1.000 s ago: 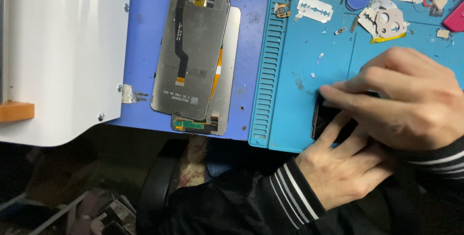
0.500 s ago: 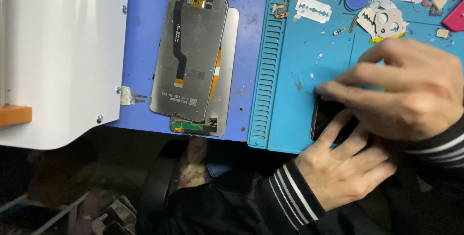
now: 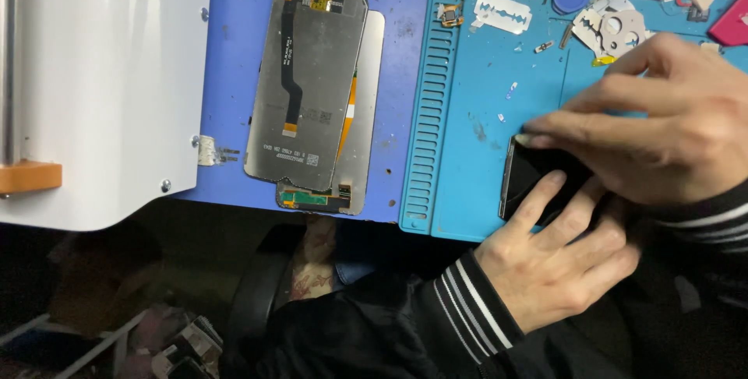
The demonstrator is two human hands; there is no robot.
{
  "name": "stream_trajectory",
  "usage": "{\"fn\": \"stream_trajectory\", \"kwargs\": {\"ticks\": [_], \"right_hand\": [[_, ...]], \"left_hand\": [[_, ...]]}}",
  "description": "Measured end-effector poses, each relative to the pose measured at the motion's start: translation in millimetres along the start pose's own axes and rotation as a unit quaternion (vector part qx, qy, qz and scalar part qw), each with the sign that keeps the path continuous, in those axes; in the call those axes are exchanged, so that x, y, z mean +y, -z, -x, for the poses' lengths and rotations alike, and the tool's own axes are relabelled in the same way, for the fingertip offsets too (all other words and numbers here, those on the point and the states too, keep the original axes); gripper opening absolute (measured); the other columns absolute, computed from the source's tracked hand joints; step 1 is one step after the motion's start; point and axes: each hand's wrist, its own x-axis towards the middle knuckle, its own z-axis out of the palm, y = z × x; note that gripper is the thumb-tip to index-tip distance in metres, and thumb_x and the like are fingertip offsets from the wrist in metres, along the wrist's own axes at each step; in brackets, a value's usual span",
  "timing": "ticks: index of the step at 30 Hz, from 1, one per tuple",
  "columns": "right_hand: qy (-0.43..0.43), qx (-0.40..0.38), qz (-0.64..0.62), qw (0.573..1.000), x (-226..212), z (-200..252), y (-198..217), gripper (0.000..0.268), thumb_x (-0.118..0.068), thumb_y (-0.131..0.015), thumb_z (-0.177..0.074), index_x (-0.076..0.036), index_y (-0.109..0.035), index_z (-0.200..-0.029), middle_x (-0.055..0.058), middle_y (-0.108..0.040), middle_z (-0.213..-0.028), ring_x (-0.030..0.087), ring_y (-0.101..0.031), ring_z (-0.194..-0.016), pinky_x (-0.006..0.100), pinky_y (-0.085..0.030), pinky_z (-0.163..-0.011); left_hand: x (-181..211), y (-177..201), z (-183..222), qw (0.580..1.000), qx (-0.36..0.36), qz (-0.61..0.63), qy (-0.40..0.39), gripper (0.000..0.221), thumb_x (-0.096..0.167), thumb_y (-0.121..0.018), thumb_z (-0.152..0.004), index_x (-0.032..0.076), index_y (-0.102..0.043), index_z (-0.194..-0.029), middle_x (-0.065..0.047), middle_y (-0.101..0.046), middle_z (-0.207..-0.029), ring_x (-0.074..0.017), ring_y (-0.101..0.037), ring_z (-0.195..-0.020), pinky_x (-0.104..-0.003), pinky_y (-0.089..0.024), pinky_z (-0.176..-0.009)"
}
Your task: Cleaning adhesive residue from a smartphone screen using manual tools and cleaning materials.
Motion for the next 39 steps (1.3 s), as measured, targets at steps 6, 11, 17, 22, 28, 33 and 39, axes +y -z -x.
{"fn": "stream_trajectory", "kwargs": {"ticks": [6,11,17,22,28,33,39], "right_hand": [[-0.416,0.032,-0.103,0.903,24.9,91.2,-9.9,0.033,-0.014,-0.054,-0.124,0.007,-0.069,-0.144,0.024,-0.066,-0.135,0.030,-0.058,-0.113,0.037,-0.039,-0.090],[-0.472,0.061,-0.094,0.875,2.3,152.9,-10.9,0.032,-0.010,-0.049,-0.126,0.013,-0.063,-0.144,0.026,-0.061,-0.124,0.034,-0.057,-0.112,0.041,-0.042,-0.102],[-0.494,0.130,-0.014,0.859,-48.4,132.5,1.0,0.020,-0.005,-0.058,-0.122,0.002,-0.070,-0.136,0.015,-0.065,-0.126,0.026,-0.059,-0.107,0.038,-0.038,-0.086],[-0.337,0.277,0.000,0.900,-36.9,135.1,-4.3,0.013,0.010,-0.067,-0.112,0.016,-0.067,-0.124,0.028,-0.067,-0.121,0.040,-0.062,-0.114,0.046,-0.045,-0.114],[-0.341,0.283,-0.025,0.896,-43.3,108.4,16.4,0.016,0.008,-0.069,-0.094,0.003,-0.069,-0.109,0.014,-0.075,-0.114,0.023,-0.072,-0.102,0.035,-0.054,-0.105],[-0.397,0.411,-0.181,0.801,-40.2,116.8,4.0,0.029,0.018,-0.063,-0.096,0.017,-0.058,-0.125,0.029,-0.067,-0.114,0.029,-0.070,-0.099,0.034,-0.058,-0.099],[-0.448,0.369,-0.212,0.786,-42.8,110.2,21.1,0.020,0.013,-0.061,-0.096,0.013,-0.063,-0.116,0.024,-0.068,-0.114,0.030,-0.076,-0.084,0.031,-0.061,-0.082]], "left_hand": [[0.8,1.2,-1.9,0.997,-0.011,-0.077,-0.011,0.023,0.019,-0.055,-0.111,0.016,-0.072,-0.126,-0.003,-0.074,-0.127,-0.0234,-0.070,-0.126,-0.043,-0.056,-0.117],[6.7,6.1,-10.2,0.997,-0.004,-0.074,-0.015,0.020,0.024,-0.060,-0.111,0.017,-0.070,-0.128,-0.004,-0.073,-0.126,-0.0228,-0.072,-0.123,-0.044,-0.055,-0.118],[11.4,30.0,-39.9,0.992,-0.099,-0.065,0.035,0.083,0.041,-0.105,-0.073,0.011,-0.062,-0.137,-0.010,-0.065,-0.137,-0.0310,-0.062,-0.128,-0.052,-0.049,-0.117],[-3.1,22.6,-58.5,0.972,-0.146,-0.177,0.041,0.094,0.057,-0.092,-0.066,0.007,-0.060,-0.138,-0.010,-0.062,-0.120,-0.0315,-0.058,-0.108,-0.058,-0.044,-0.108],[-10.1,11.2,-71.0,0.967,-0.218,-0.118,0.053,0.119,0.062,-0.096,-0.050,0.005,-0.048,-0.143,-0.015,-0.053,-0.109,-0.0336,-0.052,-0.102,-0.069,-0.026,-0.115],[0.5,7.8,-66.7,0.969,-0.236,-0.079,-0.002,0.076,0.049,-0.093,-0.064,0.008,-0.056,-0.118,-0.015,-0.045,-0.118,-0.0352,-0.049,-0.102,-0.074,-0.030,-0.109],[-7.0,-11.6,-58.2,0.988,-0.140,-0.051,0.034,0.033,0.023,-0.028,-0.109,0.009,-0.053,-0.092,-0.014,-0.049,-0.126,-0.0340,-0.049,-0.135,-0.089,-0.002,-0.112]]}}
